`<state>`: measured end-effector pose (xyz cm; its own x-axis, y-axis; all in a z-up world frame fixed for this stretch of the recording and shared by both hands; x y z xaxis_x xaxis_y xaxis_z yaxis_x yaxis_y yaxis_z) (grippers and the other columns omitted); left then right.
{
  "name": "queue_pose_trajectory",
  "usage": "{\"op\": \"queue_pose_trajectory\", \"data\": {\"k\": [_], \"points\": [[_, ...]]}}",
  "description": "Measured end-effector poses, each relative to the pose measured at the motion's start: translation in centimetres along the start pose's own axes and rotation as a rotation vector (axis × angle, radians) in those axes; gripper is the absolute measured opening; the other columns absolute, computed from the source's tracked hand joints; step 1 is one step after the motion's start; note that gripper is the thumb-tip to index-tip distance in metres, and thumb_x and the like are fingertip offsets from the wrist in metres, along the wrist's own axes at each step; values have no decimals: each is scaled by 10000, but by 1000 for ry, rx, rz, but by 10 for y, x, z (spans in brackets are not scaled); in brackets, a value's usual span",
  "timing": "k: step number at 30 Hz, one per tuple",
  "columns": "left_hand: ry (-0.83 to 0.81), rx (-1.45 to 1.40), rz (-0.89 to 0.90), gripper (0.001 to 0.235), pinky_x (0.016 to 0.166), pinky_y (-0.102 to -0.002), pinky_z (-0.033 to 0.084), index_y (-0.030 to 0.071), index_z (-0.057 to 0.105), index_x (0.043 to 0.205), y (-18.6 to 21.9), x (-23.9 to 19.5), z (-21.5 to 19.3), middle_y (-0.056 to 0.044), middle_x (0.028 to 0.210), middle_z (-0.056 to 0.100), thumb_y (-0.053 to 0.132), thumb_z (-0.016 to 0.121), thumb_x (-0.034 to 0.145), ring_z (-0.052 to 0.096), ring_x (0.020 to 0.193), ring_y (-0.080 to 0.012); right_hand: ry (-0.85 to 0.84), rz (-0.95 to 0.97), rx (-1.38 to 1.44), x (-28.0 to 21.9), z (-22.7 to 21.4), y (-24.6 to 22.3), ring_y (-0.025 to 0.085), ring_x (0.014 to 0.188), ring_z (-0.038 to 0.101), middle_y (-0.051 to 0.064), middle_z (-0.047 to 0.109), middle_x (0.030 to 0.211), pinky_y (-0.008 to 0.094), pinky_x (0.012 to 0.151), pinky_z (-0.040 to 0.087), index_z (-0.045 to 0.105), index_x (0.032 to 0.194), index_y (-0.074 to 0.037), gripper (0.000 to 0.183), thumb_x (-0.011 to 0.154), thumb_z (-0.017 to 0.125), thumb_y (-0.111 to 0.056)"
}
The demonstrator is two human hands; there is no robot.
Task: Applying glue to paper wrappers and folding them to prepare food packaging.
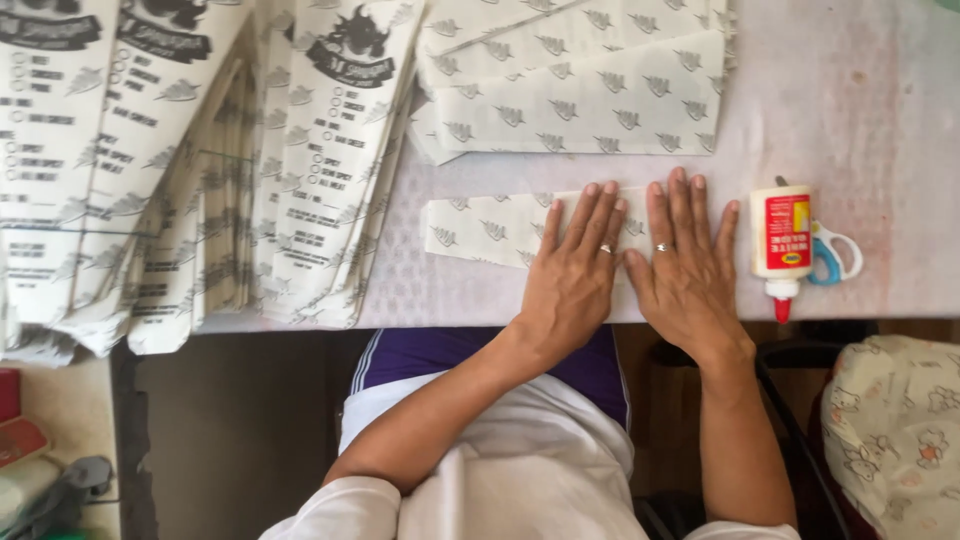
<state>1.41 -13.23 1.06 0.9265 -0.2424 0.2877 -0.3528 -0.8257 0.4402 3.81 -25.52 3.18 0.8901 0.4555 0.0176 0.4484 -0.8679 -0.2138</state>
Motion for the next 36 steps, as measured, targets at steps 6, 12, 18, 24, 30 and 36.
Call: {"op": "queue_pose_trajectory", "data": {"k": [6,12,18,24,30,36], "points": [[44,129,-68,559,1256,-566,203,-39,304,1601,-86,-39,-57,-250,1678,261,147,404,1084,241,1565,-388,-35,-4,-9,0,1,3,374,1594,19,228,36,1728,631,1224,-101,89,1663,-30,753,1082,343,-435],[-163,196,-277,564,1269,-540,91,-83,238,1598,-112,-68,-92,-295,1681,177,112,254,1069,143,1572,-405,132,-23,-14,6,-17,-15,561,1521,107,398,182,1647,717,1183,14,224,1607,126,899,972,673,-326],[-7,92,77,660,1248,-594,186,23,305,1617,-72,-48,-47,-213,1673,307,333,460,1055,270,1558,-391,72,-236,69,16,27,-85,426,1579,71,238,144,1709,690,1218,-2,197,1629,7,1085,916,386,-789],[-139,76,38,1074,1283,-558,129,42,276,1620,-69,-45,-67,-189,1689,276,781,497,873,235,1577,-340,149,-65,-142,0,-18,-1,555,1487,313,369,402,1591,689,1202,153,383,1562,133,946,1009,424,-633],[-71,464,194,748,1167,-587,423,6,351,1574,-41,-70,-69,-289,1550,436,213,675,932,452,1431,-459,258,12,-176,22,-46,14,549,1494,361,408,571,1497,683,1212,155,584,1441,222,643,1146,590,-349],[65,91,168,625,432,-358,349,6,587,1414,-53,-96,-90,1,658,493,-181,618,818,476,559,-188,168,-223,99,92,-44,7,457,1543,240,282,317,1648,643,1253,208,455,1552,75,588,1049,705,-98]]}}
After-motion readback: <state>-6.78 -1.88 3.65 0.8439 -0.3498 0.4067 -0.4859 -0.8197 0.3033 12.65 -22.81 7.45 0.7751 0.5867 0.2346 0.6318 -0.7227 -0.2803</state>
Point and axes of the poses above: each hand's wrist, its own x-axis towards the middle knuckle, its own z-axis out of the palm, y = z × x, the point moved 5 cm from there along x, towards the middle knuckle
